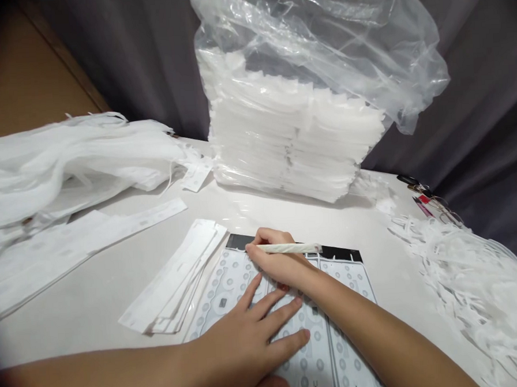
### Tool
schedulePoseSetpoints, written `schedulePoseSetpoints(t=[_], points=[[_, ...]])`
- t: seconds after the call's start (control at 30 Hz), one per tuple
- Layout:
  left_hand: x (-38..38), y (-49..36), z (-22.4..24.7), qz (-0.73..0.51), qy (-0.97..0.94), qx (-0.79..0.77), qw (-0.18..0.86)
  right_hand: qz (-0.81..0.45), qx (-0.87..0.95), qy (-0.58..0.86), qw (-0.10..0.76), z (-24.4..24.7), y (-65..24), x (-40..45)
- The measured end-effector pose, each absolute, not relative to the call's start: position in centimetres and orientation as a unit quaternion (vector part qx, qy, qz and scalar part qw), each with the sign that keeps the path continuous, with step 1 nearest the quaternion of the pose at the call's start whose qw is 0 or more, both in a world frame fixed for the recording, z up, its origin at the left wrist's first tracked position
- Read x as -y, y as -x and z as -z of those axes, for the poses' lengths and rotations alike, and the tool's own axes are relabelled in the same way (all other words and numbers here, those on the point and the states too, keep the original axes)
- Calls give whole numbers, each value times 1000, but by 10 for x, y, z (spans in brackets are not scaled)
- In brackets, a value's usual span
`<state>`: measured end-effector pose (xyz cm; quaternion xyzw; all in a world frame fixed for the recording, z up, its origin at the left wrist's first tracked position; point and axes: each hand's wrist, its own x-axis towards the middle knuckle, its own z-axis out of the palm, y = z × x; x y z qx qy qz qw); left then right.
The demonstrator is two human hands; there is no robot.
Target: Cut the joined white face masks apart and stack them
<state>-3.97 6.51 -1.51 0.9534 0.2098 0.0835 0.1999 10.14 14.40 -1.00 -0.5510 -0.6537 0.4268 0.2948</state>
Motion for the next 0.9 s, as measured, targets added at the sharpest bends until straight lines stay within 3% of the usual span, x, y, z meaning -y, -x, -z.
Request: schedulePoseSetpoints(t=[0.73, 0.83, 0.9], points=[[-66, 39, 8, -77, -958, -198, 192, -439, 658, 549, 269, 15, -90, -145], [-66, 39, 9, -82, -958, -195, 196, -407, 700, 529, 254, 12, -88, -140], [-66, 39, 10, -82, -956, -199, 200, -321, 775, 494, 229, 11, -86, -137]])
